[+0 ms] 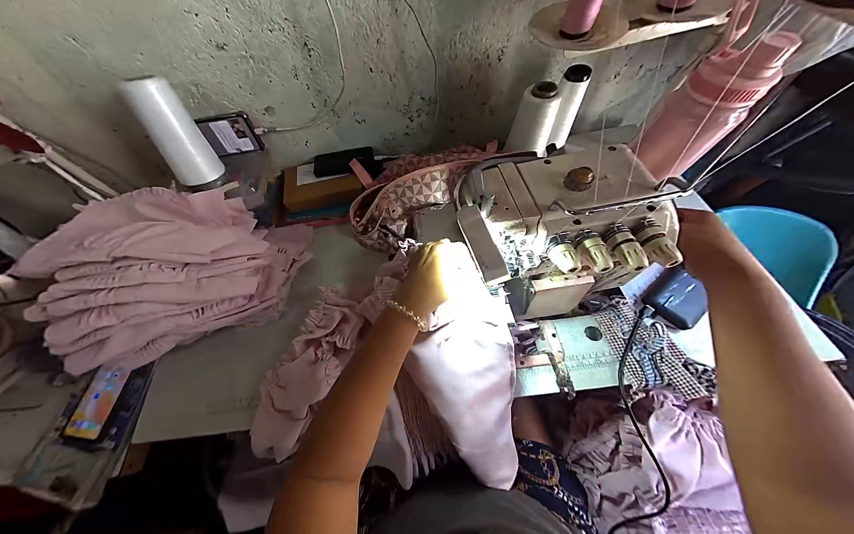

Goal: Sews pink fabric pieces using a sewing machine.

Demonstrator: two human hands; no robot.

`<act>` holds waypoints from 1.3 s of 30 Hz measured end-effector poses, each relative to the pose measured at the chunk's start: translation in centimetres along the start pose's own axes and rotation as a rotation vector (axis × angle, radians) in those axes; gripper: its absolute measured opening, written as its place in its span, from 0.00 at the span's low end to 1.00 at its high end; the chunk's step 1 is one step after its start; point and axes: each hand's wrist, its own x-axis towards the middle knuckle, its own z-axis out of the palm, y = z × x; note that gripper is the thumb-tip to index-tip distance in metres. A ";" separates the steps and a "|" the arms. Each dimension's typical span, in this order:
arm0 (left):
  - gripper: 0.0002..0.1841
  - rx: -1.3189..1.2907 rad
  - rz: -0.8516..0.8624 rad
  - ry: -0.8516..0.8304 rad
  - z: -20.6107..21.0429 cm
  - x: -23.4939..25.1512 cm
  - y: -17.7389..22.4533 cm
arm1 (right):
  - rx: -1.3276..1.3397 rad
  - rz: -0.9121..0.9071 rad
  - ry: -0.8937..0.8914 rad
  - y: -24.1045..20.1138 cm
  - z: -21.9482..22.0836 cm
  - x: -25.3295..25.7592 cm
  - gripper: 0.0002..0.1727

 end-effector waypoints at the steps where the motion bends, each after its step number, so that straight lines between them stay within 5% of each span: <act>1: 0.11 0.005 0.000 -0.017 -0.2 0.4 0.0 | 0.072 0.001 0.023 0.2 0.5 -0.6 0.15; 4: 0.10 0.020 -0.017 -0.102 -0.7 1.2 -0.3 | 0.325 0.035 0.076 2.9 2.1 -2.0 0.12; 7: 0.12 0.022 0.067 -0.007 0.5 1.1 -1.5 | 0.273 0.056 0.059 4.4 1.8 -2.2 0.11; 12: 0.09 0.059 0.119 0.216 2.5 0.7 -2.7 | 0.081 -0.267 0.226 3.1 -0.9 -4.6 0.25; 16: 0.11 0.084 0.031 0.343 2.2 -0.8 -3.1 | 0.236 -0.495 0.417 0.6 0.3 -11.7 0.20; 22: 0.12 -0.351 0.047 0.384 3.9 -2.2 -1.6 | 0.243 -0.692 0.082 -1.6 8.7 -18.7 0.16; 25: 0.23 -0.089 0.072 0.297 4.6 -1.9 -1.3 | 0.155 -0.804 0.016 -3.1 11.6 -19.1 0.16; 29: 0.24 0.040 -0.010 0.001 1.4 -1.6 0.5 | 0.087 -0.850 -0.004 -4.6 12.3 -18.6 0.16; 34: 0.12 0.036 -0.027 -0.252 -1.8 1.9 0.4 | -0.054 -0.827 0.078 -4.8 13.3 -17.5 0.16; 37: 0.12 0.015 0.022 -0.271 -2.4 2.5 0.3 | -0.028 -0.804 0.072 -4.2 14.1 -17.2 0.16; 39: 0.08 0.001 0.086 -0.135 -1.6 2.6 -0.5 | -0.002 -0.795 0.061 -3.8 14.2 -17.2 0.15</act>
